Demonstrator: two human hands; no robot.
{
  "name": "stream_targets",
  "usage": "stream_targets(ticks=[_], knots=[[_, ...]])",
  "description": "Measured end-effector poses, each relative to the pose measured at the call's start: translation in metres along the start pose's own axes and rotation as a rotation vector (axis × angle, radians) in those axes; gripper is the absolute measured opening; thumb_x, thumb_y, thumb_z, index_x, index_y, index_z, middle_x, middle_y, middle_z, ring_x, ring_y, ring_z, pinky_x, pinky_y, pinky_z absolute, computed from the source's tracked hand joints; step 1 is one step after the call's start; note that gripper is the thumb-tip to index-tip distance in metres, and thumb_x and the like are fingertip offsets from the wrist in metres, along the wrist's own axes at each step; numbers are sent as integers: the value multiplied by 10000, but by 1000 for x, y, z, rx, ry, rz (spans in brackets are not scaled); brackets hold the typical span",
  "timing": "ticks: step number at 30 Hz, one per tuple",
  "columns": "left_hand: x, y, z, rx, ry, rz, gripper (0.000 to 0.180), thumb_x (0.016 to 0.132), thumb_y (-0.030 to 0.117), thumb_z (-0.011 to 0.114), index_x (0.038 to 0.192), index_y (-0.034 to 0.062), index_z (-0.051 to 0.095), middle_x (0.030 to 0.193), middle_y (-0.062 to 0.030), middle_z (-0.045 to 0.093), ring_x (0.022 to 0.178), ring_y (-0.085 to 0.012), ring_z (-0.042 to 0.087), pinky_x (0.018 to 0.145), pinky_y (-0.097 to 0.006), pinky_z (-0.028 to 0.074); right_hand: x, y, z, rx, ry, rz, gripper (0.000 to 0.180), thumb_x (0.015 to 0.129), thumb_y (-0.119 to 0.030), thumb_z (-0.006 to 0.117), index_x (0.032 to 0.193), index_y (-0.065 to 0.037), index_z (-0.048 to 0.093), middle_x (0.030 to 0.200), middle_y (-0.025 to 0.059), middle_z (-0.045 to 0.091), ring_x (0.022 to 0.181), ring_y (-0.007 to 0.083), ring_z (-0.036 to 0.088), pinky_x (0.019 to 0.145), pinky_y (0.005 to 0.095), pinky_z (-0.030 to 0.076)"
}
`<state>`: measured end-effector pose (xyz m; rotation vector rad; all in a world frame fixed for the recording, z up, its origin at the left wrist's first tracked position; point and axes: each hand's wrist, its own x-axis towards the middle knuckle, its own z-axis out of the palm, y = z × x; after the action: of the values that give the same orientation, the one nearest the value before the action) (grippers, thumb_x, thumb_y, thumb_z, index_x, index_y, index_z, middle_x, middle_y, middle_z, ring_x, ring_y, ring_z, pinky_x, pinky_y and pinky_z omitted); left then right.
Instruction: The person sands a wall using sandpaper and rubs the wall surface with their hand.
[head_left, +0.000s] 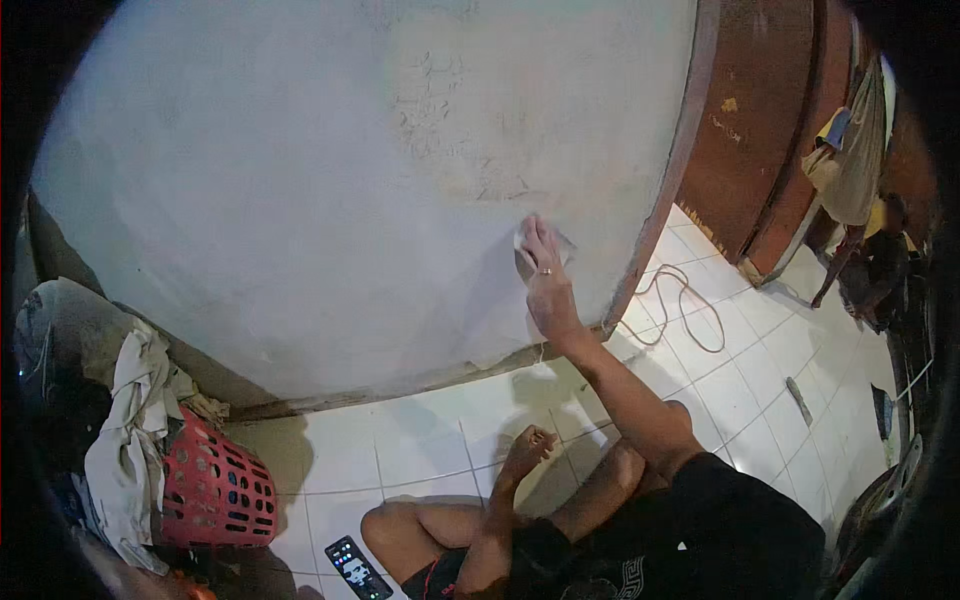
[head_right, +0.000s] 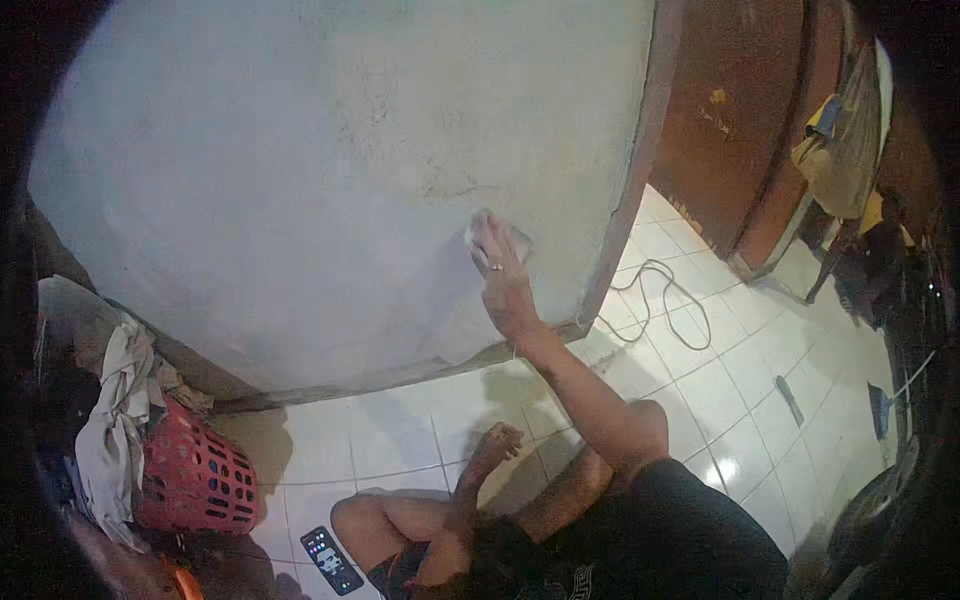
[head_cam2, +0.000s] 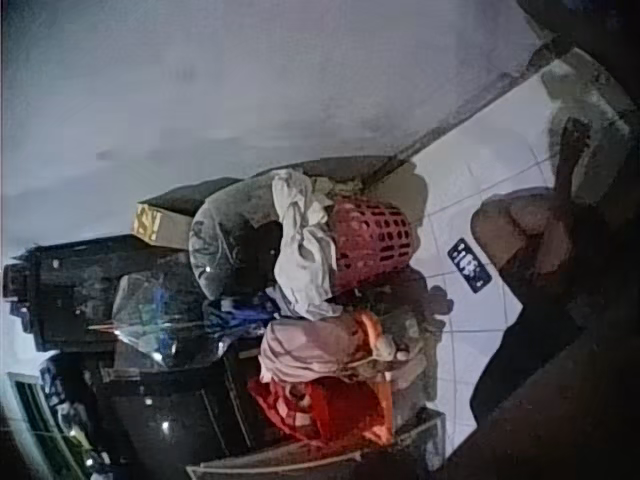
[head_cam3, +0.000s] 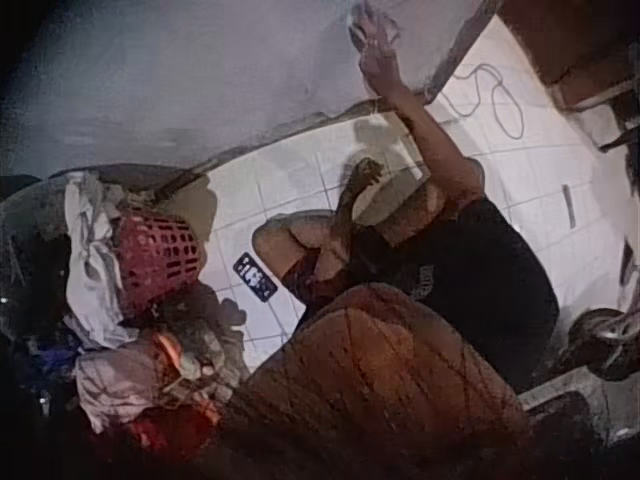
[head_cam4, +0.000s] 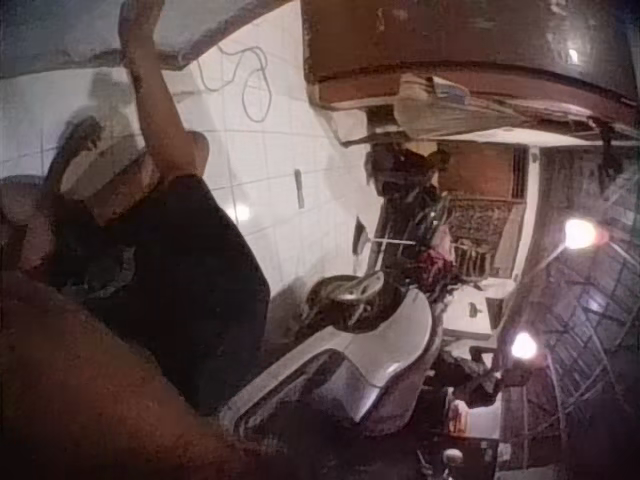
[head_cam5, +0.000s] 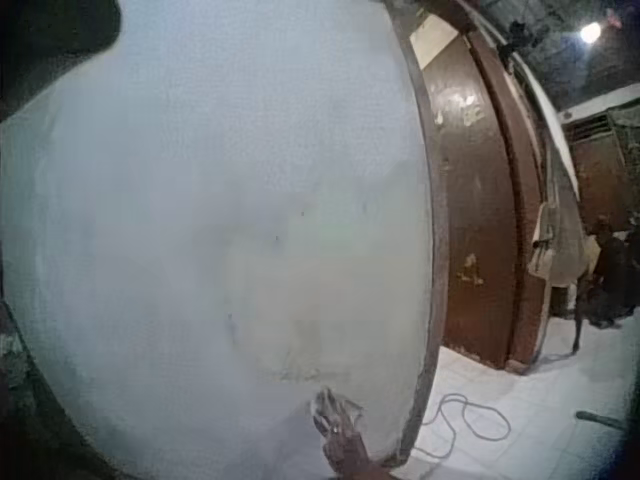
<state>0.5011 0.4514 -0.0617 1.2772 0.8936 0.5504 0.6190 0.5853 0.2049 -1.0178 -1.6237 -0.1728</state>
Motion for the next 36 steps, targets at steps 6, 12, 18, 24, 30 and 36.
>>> stream_targets(ticks=[6,12,18,24,30,36], knots=[[1,-3,1,-51,38,-65,399,887,426,674,1026,62,587,827,-68,647,721,-153,635,635,-302,501,-100,31,-21,-36,-361,93,558,904,43,367,1459,12,330,1491,256,351,1412,396,300,1176,433,236],[-3,6,2,-111,163,-62,330,877,319,699,986,22,605,815,-75,651,715,-146,621,600,-302,465,-217,42,-47,-46,-1081,442,618,793,120,354,1401,19,393,1304,274,551,1266,391,496,1076,448,376],[-1,-5,-3,-207,448,98,311,862,281,710,991,21,600,840,-38,611,801,-120,571,687,-281,458,-294,26,-55,245,-948,678,539,779,103,415,1311,20,444,1228,303,578,1206,412,540,1018,440,427],[3,-7,-4,-374,563,137,272,877,208,669,1053,12,605,845,-26,590,740,-126,533,691,-265,449,-287,32,-29,655,-657,742,373,842,-2,590,1210,-22,537,1086,122,659,1013,251,642,858,393,514],[-15,15,-5,-302,549,200,233,851,51,586,1078,24,628,854,-16,623,688,-97,542,601,-226,442,-246,26,-54,922,-736,963,440,785,6,671,1211,-23,562,1086,80,636,992,162,609,881,321,507],[-27,32,-9,-234,504,273,233,866,63,653,1091,6,626,917,-55,663,774,-108,607,659,-267,502,-251,35,-58,1084,-754,1283,410,836,-41,669,1220,28,541,1113,89,631,1027,176,612,901,321,503]])
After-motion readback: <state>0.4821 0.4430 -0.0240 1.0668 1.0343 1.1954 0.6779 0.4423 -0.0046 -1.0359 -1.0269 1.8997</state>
